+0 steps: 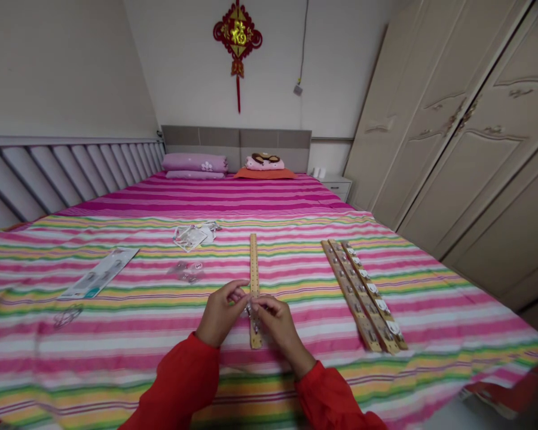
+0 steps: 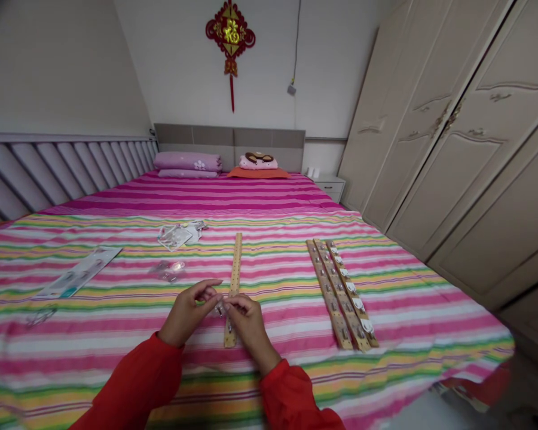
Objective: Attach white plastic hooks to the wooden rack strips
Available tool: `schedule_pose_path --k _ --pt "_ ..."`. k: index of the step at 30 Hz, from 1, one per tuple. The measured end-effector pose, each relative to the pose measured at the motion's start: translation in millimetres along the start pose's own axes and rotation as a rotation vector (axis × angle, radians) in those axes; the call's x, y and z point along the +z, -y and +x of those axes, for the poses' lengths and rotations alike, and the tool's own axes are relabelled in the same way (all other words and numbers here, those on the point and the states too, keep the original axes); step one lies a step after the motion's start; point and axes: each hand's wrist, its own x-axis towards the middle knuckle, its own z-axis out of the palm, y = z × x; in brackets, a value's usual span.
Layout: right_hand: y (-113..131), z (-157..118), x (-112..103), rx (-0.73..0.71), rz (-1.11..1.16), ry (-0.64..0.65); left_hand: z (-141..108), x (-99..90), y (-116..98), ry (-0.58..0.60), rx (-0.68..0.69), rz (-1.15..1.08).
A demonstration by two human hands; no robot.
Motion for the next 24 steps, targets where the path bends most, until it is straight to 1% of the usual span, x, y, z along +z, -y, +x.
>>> schedule_pose_path --k 3,5,8,13,18,21,24 --pt "-3.0 2.6 -1.1 0.102 0.089 -0.034 3.9 5.7 1.6 -0.017 -0.118 -0.198" --pt "-5.4 7.1 -2.8 0.183 0.164 -0.067 6.6 9.7 7.0 -0.044 -0.202 -0.321" --pt "-8.0 18.0 -6.0 0.246 0.212 -0.116 12.7 16.2 18.9 -0.065 -0.294 -0.415" --pt "-13.2 42.7 -10.2 0.263 0.209 -0.155 34.6 28.1 35.1 -0.062 -0.354 -0.438" --pt "-30.1 65.9 -12.7 0.281 0.173 -0.171 59.0 39.0 56.0 -0.094 -0.325 -0.399" --pt "-43.8 74.0 -12.9 0.285 0.151 -0.180 64.9 43.5 72.1 -0.113 -0.334 -0.357" --pt "-55.7 77.0 -13.0 0.287 0.116 -0.196 65.4 47.2 85.9 -0.137 -0.355 -0.312"
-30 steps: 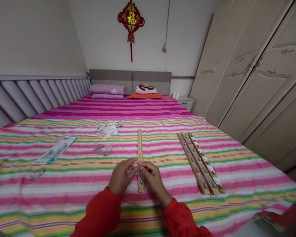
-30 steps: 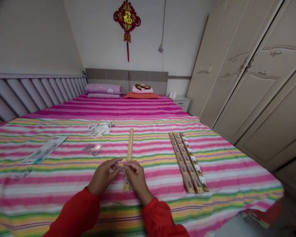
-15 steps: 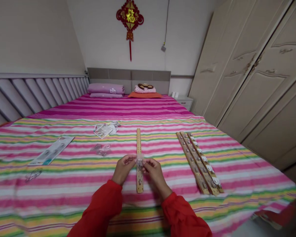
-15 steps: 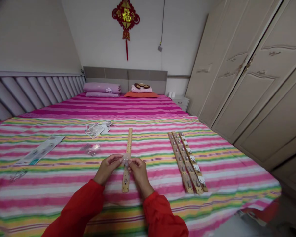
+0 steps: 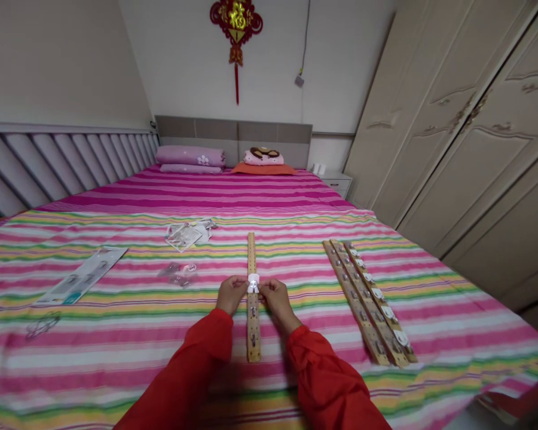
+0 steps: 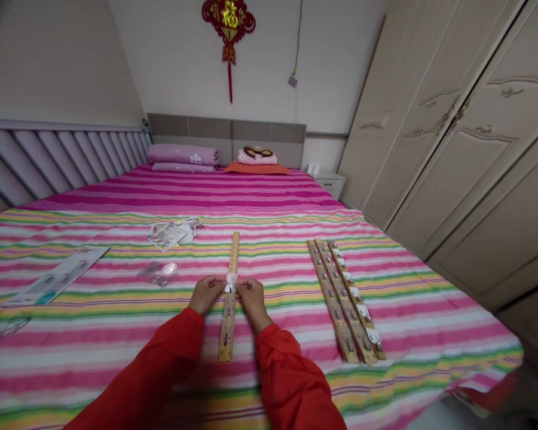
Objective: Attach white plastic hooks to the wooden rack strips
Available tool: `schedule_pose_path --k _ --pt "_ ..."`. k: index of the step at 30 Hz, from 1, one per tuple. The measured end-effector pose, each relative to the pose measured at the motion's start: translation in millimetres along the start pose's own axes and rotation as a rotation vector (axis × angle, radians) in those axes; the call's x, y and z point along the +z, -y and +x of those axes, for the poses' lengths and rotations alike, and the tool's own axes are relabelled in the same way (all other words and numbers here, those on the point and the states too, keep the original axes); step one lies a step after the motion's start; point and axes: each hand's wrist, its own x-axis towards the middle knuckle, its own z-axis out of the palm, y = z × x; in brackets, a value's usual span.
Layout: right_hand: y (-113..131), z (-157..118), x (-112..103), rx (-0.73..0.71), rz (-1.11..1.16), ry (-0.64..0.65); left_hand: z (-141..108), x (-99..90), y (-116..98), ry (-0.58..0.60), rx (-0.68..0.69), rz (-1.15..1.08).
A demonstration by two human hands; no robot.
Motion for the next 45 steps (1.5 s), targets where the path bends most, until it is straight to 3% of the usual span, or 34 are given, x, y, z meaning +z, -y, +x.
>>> schedule_pose_path --k 10,22,29,38,45 --pt "-14.0 6.5 -3.1 0.007 -0.070 -0.062 7.4 1.1 20.1 -0.038 -0.027 0.137" --pt "-19.3 7.3 -2.9 -0.001 -0.066 -0.074 6.9 3.0 24.3 -0.059 -0.053 0.132" --pt "-23.2 8.5 -4.1 0.021 -0.066 -0.068 6.5 4.8 22.9 -0.071 -0.161 0.091" --pt "-20.4 5.6 -3.7 0.090 -0.026 -0.071 14.6 6.2 10.0 0.006 -0.315 0.154" --pt "-18.0 5.8 -2.2 0.107 -0.033 -0.080 26.3 4.9 22.0 0.034 -0.269 0.263"
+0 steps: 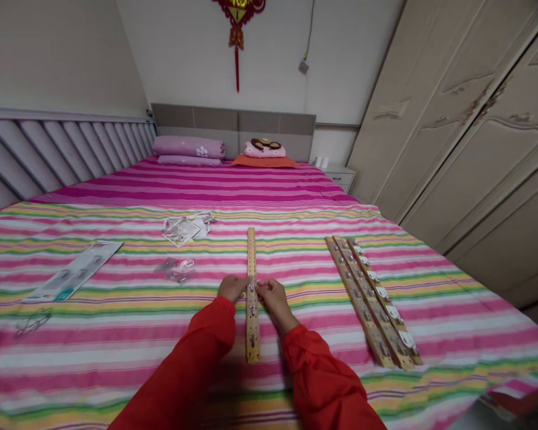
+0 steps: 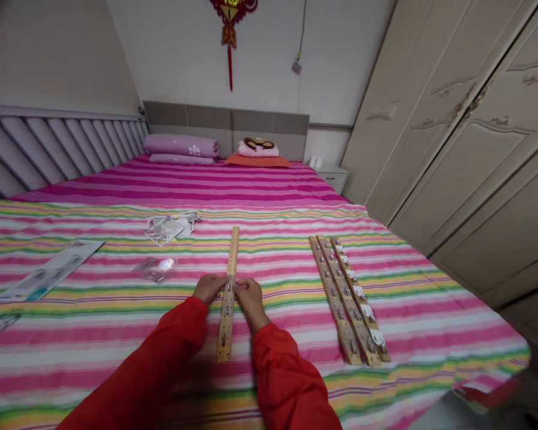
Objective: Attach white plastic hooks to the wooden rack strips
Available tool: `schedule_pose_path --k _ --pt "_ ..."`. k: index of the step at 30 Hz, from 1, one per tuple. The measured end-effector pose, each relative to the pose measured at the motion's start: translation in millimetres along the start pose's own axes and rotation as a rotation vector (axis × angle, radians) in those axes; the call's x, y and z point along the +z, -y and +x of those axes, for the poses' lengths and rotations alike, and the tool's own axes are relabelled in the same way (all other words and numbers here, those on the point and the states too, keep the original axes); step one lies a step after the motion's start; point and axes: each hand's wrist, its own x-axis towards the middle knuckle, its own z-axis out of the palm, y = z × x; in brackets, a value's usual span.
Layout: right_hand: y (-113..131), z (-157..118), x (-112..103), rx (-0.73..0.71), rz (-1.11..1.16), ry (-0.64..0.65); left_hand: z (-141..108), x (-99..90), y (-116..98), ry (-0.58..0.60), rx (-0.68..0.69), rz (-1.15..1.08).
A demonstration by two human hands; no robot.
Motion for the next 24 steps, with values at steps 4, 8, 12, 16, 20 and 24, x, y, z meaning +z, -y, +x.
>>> schedule_pose_path --k 4,8,12,16,20,24 --pt "1.0 1.6 -1.5 0.037 -0.007 0.021 6.7 -3.4 0.5 0.014 0.011 0.110" --pt "1.2 3.9 -2.4 0.054 -0.011 0.023 7.1 -6.4 -5.6 -0.029 0.064 0.207" --pt "0.8 5.8 -2.8 0.064 -0.021 0.021 5.9 -6.0 -9.5 -0.090 0.138 0.343" --pt "1.9 4.3 -3.9 0.072 -0.027 0.031 5.7 -6.0 -9.1 -0.115 0.130 0.364" --pt "5.2 -0.5 -6.7 0.072 -0.018 0.061 2.1 -6.4 -12.4 -0.128 0.116 0.337" --pt "8.5 -2.8 -11.1 0.073 -0.004 0.096 -10.8 -9.3 -16.1 -0.068 0.091 0.205"
